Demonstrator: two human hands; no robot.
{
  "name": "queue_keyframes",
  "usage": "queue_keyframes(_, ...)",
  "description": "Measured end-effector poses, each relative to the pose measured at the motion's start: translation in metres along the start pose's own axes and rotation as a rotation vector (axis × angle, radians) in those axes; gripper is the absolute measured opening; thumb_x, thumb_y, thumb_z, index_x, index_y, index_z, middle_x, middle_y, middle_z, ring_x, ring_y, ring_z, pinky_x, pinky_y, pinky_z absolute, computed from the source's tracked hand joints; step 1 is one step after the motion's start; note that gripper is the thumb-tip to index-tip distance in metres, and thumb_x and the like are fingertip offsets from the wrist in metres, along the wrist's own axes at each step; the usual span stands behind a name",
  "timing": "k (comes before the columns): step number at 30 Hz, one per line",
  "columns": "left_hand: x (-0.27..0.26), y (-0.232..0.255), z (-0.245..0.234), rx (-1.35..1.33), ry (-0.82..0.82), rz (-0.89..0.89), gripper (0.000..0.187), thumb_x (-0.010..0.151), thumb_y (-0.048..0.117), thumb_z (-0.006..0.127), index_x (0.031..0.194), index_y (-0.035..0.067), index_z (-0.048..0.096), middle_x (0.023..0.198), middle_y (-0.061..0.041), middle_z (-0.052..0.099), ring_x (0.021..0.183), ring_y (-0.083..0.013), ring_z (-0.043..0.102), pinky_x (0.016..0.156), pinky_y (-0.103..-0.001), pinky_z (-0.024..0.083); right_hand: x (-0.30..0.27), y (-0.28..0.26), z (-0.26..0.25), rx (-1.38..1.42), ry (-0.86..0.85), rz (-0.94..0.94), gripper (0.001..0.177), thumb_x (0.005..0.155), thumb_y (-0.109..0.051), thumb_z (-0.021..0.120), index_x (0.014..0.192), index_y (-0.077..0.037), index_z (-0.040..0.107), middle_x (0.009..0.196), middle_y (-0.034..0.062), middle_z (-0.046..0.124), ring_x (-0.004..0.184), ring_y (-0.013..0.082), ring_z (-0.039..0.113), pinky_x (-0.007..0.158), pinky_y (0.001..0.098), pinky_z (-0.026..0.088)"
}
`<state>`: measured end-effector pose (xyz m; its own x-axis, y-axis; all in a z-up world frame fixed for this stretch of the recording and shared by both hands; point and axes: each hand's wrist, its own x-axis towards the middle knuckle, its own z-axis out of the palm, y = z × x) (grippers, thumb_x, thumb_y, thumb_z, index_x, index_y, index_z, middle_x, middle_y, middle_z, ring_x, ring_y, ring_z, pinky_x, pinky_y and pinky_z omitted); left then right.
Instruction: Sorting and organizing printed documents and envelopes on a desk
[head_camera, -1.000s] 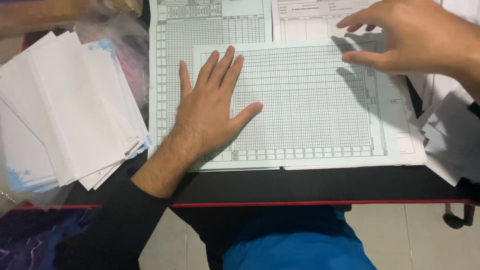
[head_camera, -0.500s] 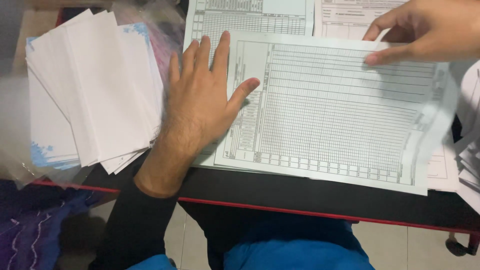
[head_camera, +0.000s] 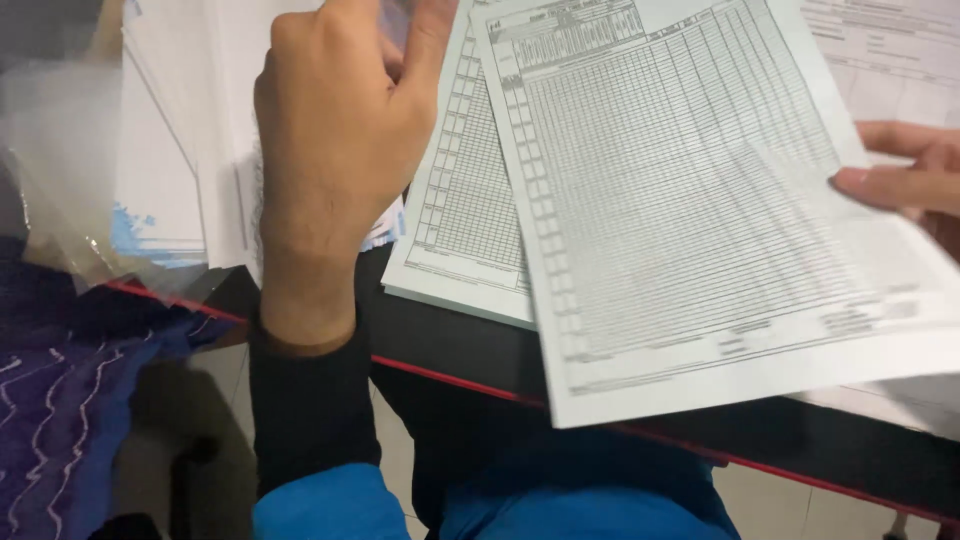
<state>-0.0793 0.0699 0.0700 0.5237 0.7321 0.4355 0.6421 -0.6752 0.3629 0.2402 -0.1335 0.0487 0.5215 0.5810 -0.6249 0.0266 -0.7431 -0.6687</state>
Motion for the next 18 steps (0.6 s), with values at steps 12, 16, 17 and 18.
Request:
queue_keyframes(12, -0.082, 0.018, -0.035, -0.315, -0.131, 0.415, 0.071, 0.094, 0.062, 0.047, 0.123, -0.001, 0.066, 0.107, -0.014, 0.076, 0.1, -0.0276, 0.074, 0.089, -0.043, 0.061, -0.022, 0.035, 0.061, 0.453, -0.21, -0.05, 0.038, 0.089, -0.011, 0.077, 0.11, -0.004, 0.046, 0.054, -0.0059, 0.042, 0.057, 0.0034, 0.044, 0.059, 0.0184, 0.043)
queue_keyframes(16, -0.107, 0.011, -0.035, -0.197, -0.17, 0.564, 0.056, 0.091, 0.052, 0.086, 0.131, 0.016, 0.07, 0.134, -0.01, 0.07, 0.123, -0.0292, 0.068, 0.107, -0.056, 0.052, -0.031, 0.013, 0.072, 0.471, -0.192, 0.039, 0.058, 0.085, -0.01, 0.071, 0.14, -0.021, 0.057, 0.066, -0.0145, 0.047, 0.045, -0.0075, 0.047, 0.053, 0.0151, 0.038)
queue_keyframes(17, -0.109, 0.013, -0.031, -0.203, -0.171, 0.566, 0.056, 0.091, 0.052, 0.086, 0.131, 0.016, 0.07, 0.134, -0.01, 0.07, 0.123, -0.0292, 0.068, 0.107, -0.056, 0.052, -0.031, 0.012, 0.073, 0.472, -0.187, 0.042, 0.058, 0.085, -0.01, 0.071, 0.14, -0.021, 0.057, 0.066, -0.0145, 0.047, 0.045, -0.0075, 0.047, 0.053, 0.0151, 0.038)
queue_keyframes(18, -0.111, 0.014, -0.027, -0.163, -0.165, 0.569, 0.046, 0.092, 0.034, 0.088, 0.131, 0.015, 0.07, 0.134, -0.01, 0.07, 0.124, -0.0289, 0.068, 0.107, -0.056, 0.052, -0.031, 0.01, 0.075, 0.456, -0.204, 0.008, 0.044, 0.089, -0.01, 0.07, 0.13, -0.018, 0.058, 0.065, -0.0097, 0.046, 0.05, -0.0018, 0.047, 0.056, 0.0203, 0.042)
